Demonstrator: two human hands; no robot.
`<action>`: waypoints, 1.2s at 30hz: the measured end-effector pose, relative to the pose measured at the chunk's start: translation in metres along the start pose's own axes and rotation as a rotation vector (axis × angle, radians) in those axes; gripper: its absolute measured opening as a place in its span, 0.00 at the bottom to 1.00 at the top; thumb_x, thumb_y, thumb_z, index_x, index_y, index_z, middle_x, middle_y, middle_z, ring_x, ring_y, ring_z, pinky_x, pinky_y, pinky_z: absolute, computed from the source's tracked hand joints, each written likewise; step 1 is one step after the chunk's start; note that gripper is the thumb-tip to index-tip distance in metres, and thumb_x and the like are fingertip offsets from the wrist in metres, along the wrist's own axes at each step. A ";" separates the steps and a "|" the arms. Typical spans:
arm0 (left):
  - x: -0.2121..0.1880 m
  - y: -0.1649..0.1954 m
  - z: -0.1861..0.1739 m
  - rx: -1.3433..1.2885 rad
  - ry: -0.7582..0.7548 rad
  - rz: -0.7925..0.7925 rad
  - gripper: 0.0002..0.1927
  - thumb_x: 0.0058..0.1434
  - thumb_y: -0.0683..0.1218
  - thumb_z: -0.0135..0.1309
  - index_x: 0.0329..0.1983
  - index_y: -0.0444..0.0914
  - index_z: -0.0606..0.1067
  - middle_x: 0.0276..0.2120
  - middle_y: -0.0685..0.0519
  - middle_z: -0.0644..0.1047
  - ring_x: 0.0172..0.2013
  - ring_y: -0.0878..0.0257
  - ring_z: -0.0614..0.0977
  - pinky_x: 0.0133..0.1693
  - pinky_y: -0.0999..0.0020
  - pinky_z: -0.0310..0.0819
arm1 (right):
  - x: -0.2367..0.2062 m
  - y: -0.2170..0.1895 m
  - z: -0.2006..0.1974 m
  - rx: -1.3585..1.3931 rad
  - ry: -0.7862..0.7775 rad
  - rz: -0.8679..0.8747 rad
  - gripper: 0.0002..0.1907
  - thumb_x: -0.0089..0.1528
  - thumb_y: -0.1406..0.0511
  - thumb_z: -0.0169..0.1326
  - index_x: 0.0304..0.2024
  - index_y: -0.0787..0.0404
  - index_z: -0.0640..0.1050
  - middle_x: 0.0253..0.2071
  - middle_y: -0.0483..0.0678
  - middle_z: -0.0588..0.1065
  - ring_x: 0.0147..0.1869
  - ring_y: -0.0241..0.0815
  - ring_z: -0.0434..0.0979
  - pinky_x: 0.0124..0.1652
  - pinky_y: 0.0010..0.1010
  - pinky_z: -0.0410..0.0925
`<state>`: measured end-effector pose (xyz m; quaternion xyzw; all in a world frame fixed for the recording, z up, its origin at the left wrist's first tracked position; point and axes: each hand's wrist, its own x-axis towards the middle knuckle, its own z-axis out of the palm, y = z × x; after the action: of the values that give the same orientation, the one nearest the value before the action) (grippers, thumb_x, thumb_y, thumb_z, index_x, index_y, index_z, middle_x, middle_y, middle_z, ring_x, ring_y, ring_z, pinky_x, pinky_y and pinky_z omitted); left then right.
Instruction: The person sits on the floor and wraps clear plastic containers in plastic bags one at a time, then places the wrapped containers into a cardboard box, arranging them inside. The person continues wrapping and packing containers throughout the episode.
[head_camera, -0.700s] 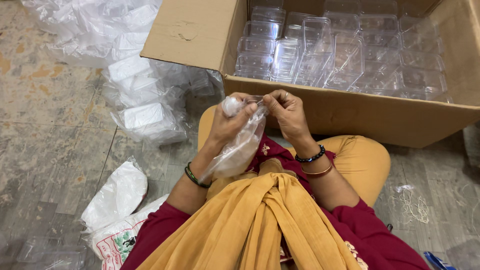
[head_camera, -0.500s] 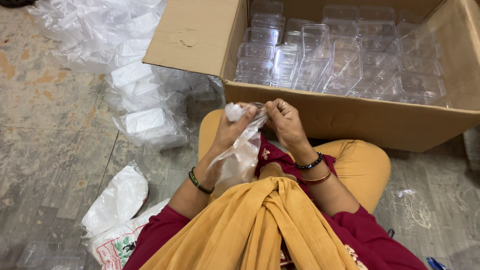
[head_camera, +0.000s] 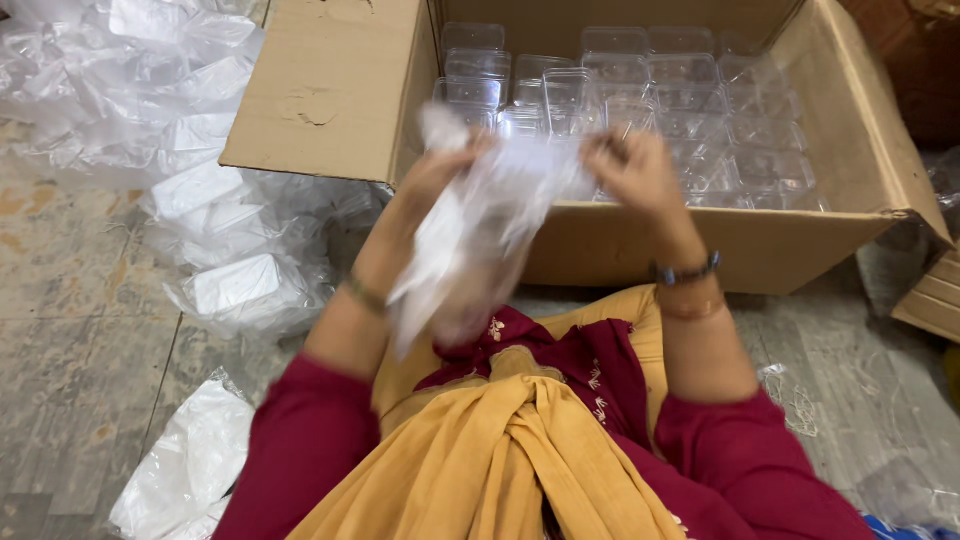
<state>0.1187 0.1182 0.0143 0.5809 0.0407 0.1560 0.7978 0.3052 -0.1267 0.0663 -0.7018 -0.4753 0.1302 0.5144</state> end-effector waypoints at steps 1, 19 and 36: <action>0.029 -0.001 0.004 0.147 0.060 0.023 0.20 0.75 0.48 0.51 0.63 0.31 0.77 0.52 0.49 0.78 0.49 0.63 0.78 0.50 0.69 0.75 | 0.022 0.004 -0.004 -0.069 0.186 -0.128 0.10 0.68 0.65 0.58 0.41 0.69 0.82 0.30 0.52 0.79 0.31 0.37 0.76 0.31 0.30 0.68; -0.027 -0.042 -0.068 -0.181 0.403 0.206 0.25 0.73 0.56 0.47 0.66 0.37 0.73 0.50 0.47 0.78 0.44 0.59 0.78 0.45 0.64 0.74 | 0.013 0.012 0.150 0.511 -0.066 0.139 0.23 0.73 0.58 0.41 0.45 0.69 0.80 0.37 0.48 0.81 0.37 0.35 0.78 0.36 0.28 0.71; -0.331 -0.120 -0.115 0.310 0.192 -0.299 0.45 0.58 0.65 0.60 0.75 0.46 0.60 0.65 0.48 0.65 0.59 0.57 0.66 0.56 0.54 0.64 | -0.073 0.028 0.345 -0.045 -0.537 -0.130 0.15 0.65 0.58 0.52 0.37 0.64 0.79 0.29 0.62 0.76 0.33 0.59 0.79 0.35 0.44 0.69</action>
<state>-0.1991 0.0925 -0.1739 0.6664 0.2255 0.0827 0.7058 0.0511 0.0201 -0.1309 -0.6215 -0.6414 0.2678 0.3614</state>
